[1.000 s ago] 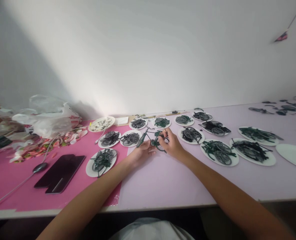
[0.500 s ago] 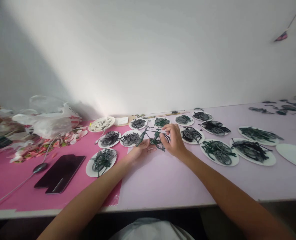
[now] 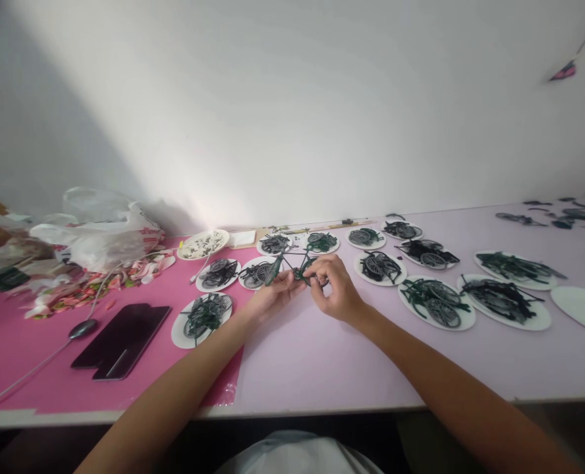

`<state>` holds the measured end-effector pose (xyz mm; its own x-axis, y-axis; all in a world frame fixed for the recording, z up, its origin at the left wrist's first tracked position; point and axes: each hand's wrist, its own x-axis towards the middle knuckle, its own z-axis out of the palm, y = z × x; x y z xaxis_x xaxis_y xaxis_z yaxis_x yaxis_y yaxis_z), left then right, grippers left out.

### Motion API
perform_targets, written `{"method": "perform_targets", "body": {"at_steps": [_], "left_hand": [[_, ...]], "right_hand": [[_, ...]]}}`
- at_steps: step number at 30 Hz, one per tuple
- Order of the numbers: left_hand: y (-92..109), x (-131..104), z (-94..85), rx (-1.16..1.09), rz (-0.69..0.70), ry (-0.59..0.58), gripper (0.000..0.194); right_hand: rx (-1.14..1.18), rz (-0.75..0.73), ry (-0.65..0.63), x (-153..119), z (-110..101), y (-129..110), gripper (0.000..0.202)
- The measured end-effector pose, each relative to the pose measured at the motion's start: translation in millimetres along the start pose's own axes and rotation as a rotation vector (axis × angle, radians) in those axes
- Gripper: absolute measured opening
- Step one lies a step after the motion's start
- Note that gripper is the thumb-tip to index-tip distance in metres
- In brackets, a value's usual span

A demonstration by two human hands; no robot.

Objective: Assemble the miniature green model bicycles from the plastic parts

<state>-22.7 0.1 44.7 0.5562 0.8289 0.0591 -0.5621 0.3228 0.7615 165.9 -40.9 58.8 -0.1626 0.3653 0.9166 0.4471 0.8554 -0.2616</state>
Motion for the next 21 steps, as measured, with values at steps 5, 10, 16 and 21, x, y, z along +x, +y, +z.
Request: {"method": "perform_targets", "body": {"at_steps": [5,10,16,21], "left_hand": [[0.0,-1.4,2.9,-0.008,-0.013,0.002,0.027],[0.3,-1.7,2.7,0.007,-0.003,-0.002,0.026],[-0.6,-1.3,0.0,0.035,0.017,0.005,0.028],[-0.3,-1.4,0.3,0.055,0.026,0.01,0.026]], "right_hand": [[0.025,0.012,0.0,-0.1,0.3,-1.5,0.029],[0.061,0.033,-0.027,-2.2,1.2,-0.4,0.033],[0.088,0.031,-0.051,-4.3,0.9,2.3,0.037],[0.092,0.03,-0.036,-4.0,1.1,1.3,0.037]]}}
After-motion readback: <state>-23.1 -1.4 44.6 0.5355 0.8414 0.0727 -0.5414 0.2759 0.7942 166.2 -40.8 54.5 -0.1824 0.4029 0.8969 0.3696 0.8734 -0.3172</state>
